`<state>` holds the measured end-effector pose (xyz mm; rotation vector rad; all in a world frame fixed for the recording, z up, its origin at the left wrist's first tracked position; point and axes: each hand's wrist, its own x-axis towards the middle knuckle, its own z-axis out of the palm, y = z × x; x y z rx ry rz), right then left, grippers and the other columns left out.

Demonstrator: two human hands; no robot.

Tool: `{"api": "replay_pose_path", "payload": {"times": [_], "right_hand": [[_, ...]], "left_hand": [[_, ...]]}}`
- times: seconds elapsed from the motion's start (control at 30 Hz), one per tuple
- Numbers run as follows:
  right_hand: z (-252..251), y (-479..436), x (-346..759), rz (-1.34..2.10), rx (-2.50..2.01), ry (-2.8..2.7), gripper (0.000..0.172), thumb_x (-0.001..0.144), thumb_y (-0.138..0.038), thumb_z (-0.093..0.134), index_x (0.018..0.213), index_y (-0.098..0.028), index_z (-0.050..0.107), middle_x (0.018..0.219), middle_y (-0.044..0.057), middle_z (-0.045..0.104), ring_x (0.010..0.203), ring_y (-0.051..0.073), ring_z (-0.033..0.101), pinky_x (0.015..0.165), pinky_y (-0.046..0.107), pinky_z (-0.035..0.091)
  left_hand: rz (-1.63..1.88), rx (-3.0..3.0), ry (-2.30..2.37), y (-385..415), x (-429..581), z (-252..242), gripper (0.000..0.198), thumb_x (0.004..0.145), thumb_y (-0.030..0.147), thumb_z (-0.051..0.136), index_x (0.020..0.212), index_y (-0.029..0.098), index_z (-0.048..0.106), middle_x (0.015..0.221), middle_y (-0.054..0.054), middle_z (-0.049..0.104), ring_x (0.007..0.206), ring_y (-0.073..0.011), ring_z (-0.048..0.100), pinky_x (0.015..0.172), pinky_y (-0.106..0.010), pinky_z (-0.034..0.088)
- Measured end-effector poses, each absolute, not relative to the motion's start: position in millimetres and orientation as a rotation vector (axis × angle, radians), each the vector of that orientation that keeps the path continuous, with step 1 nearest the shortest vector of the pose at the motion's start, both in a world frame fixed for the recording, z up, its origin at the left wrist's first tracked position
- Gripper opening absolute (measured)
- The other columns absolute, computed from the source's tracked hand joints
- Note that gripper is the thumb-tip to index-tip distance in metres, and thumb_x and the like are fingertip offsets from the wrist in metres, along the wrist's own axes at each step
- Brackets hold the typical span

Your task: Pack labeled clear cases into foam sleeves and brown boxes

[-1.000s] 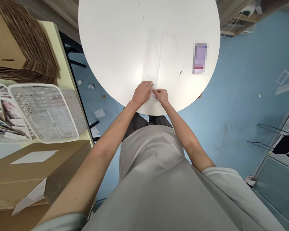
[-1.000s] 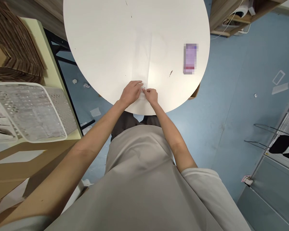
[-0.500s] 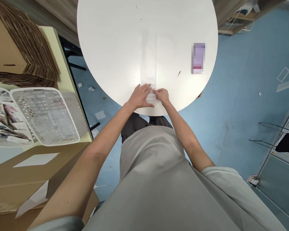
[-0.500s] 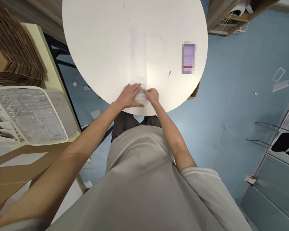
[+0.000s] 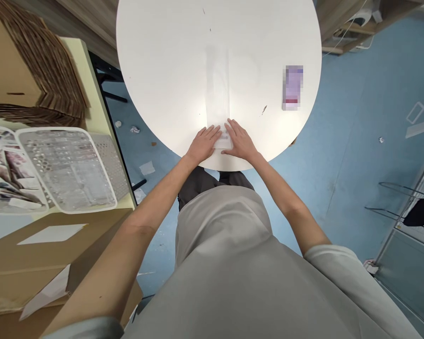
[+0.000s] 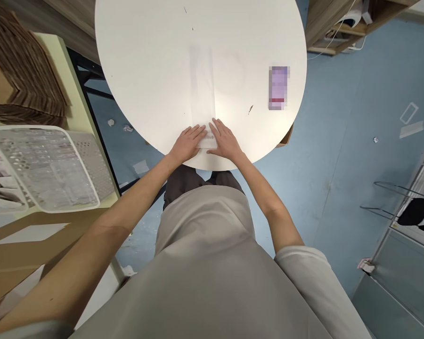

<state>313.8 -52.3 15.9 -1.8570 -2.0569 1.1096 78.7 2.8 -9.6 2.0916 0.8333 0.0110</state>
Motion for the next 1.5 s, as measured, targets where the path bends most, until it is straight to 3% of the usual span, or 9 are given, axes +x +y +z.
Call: {"api": "replay_pose_path", "payload": {"times": [0.2,0.33,0.5,0.63,0.8,0.93,1.13,1.33,1.5], "right_hand": [[0,-48,312,1.169,-1.799,-2.189,0.076,0.105,-0.027,0.064,0.176,-0.017,0.04,0.184,0.02,0.037,0.175,0.034,0.028,0.141,0.061,0.03],[-3,-44,315,1.168,-1.81,-2.18,0.07,0.105,-0.021,0.057,0.174,-0.017,0.043,0.183,0.02,0.039,0.174,0.033,0.032,0.138,0.062,0.034],[2,-38,320,1.161,-1.804,-2.181,0.058,0.109,-0.028,0.057,0.166,-0.016,0.05,0.179,0.021,0.045,0.166,0.036,0.044,0.131,0.06,0.044],[10,-33,322,1.152,-1.854,-2.114,0.048,0.116,-0.035,0.045,0.158,-0.015,0.055,0.173,0.025,0.048,0.144,0.038,0.062,0.116,0.057,0.054],[10,-21,324,1.12,-1.905,-2.035,0.044,0.12,-0.048,0.038,0.139,-0.019,0.065,0.146,0.019,0.067,0.133,0.034,0.062,0.114,0.049,0.053],[5,-8,322,1.155,-2.068,-1.887,0.05,0.119,-0.062,0.04,0.115,-0.021,0.069,0.123,0.015,0.072,0.115,0.031,0.066,0.103,0.044,0.056],[2,10,308,1.194,-2.346,-1.627,0.043,0.116,-0.058,0.05,0.101,-0.022,0.069,0.113,0.012,0.076,0.101,0.029,0.071,0.091,0.042,0.058],[-13,23,303,1.232,-2.509,-1.397,0.04,0.111,-0.061,0.059,0.101,-0.023,0.068,0.098,0.014,0.075,0.103,0.036,0.074,0.091,0.053,0.063],[-17,30,294,1.051,-2.493,-1.546,0.044,0.115,-0.059,0.05,0.129,-0.019,0.065,0.132,0.022,0.069,0.131,0.043,0.067,0.106,0.065,0.06]], "left_hand": [[0.028,2.04,0.869,3,80,-6,0.081,0.094,0.031,0.066,0.173,0.024,0.047,0.183,-0.014,0.041,0.172,-0.0397,0.032,0.141,-0.067,0.023],[0.105,1.966,0.962,4,84,-9,0.072,0.094,0.034,0.07,0.163,0.021,0.057,0.18,-0.017,0.045,0.167,-0.0405,0.04,0.139,-0.062,0.031],[0.108,1.889,1.059,11,88,-7,0.062,0.091,0.033,0.069,0.153,0.023,0.065,0.169,-0.014,0.058,0.157,-0.0399,0.052,0.135,-0.061,0.038],[0.123,1.794,1.177,14,90,-3,0.058,0.093,0.03,0.065,0.15,0.024,0.068,0.159,-0.011,0.068,0.146,-0.0372,0.062,0.13,-0.055,0.045],[0.214,1.641,1.311,17,97,0,0.046,0.103,0.043,0.061,0.141,0.021,0.073,0.144,-0.013,0.077,0.134,-0.035,0.069,0.119,-0.046,0.051],[0.203,1.56,1.495,28,105,-3,0.036,0.108,0.05,0.06,0.116,0.02,0.077,0.117,-0.013,0.081,0.109,-0.0308,0.072,0.1,-0.041,0.055],[0.158,1.464,1.634,45,116,-13,0.033,0.108,0.043,0.061,0.082,0.023,0.066,0.086,-0.008,0.073,0.089,-0.0258,0.066,0.084,-0.037,0.05],[0.132,1.388,1.719,54,123,-13,0.03,0.105,0.043,0.065,0.083,0.023,0.066,0.089,-0.008,0.074,0.087,-0.0253,0.067,0.084,-0.039,0.051],[0.114,1.458,1.752,56,125,-10,0.022,0.106,0.043,0.067,0.113,0.022,0.072,0.114,-0.013,0.075,0.109,-0.0324,0.071,0.1,-0.049,0.056]]}}
